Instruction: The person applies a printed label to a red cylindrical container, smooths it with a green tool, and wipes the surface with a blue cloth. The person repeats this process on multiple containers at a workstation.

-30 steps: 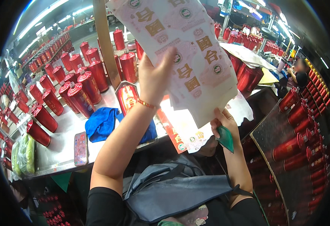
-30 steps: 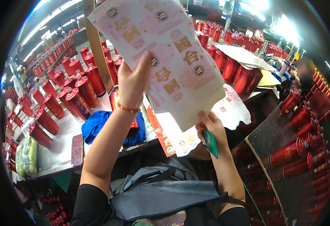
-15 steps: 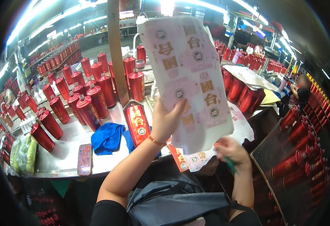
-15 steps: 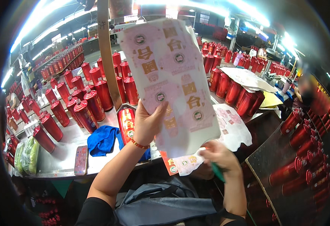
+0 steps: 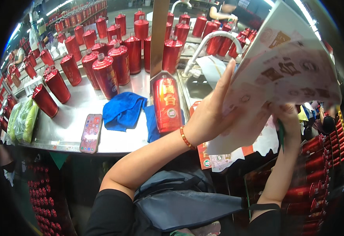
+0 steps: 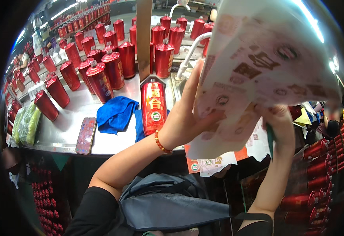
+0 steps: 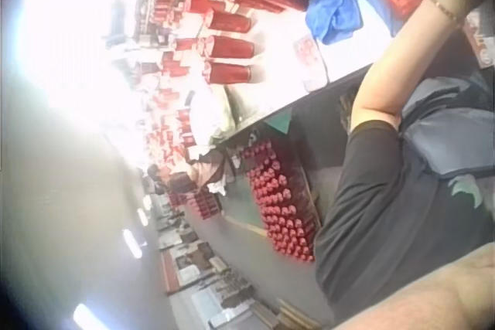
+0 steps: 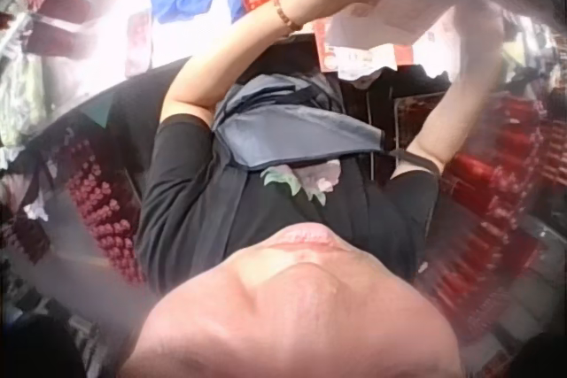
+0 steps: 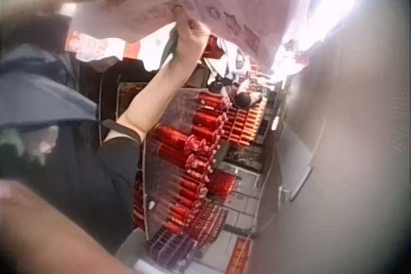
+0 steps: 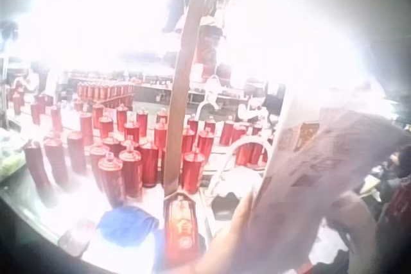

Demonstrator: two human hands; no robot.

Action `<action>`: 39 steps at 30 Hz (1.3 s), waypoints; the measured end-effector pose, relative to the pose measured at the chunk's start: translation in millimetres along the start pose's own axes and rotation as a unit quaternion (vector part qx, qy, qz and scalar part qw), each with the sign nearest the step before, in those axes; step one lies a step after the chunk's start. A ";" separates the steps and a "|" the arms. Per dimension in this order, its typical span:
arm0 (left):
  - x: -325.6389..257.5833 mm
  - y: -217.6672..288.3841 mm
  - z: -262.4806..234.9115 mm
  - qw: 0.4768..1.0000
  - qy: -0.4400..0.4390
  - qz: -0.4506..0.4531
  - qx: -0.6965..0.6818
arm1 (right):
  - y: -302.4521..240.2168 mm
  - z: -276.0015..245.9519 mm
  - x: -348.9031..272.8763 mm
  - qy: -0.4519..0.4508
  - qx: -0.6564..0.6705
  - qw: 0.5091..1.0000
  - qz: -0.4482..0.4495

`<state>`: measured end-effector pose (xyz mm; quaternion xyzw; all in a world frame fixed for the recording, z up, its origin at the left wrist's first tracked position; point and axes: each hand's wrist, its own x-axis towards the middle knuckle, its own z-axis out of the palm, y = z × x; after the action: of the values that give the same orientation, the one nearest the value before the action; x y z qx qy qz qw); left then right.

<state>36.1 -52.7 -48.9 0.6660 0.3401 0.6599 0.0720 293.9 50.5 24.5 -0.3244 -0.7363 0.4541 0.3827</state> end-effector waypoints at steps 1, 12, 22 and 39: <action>2.4 -5.8 -10.2 1.000 0.016 -0.010 -0.011 | -5.3 -10.7 8.2 0.014 -0.013 0.999 0.038; -72.6 -42.1 -128.9 0.963 0.159 -0.206 0.071 | 33.7 -3.7 200.6 -0.041 -0.709 0.689 -0.143; -106.5 -29.8 -104.8 0.929 -0.110 -0.236 0.262 | 145.8 55.5 291.4 -0.317 -0.759 0.568 0.019; -125.3 -43.5 -119.2 0.914 -0.130 -0.311 0.226 | 168.1 27.8 293.4 -0.349 -0.396 0.843 0.104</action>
<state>-77.3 -130.5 -162.5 0.6047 0.6582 0.4171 0.1646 146.2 344.3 -59.0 -0.3429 -0.9005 0.2439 -0.1099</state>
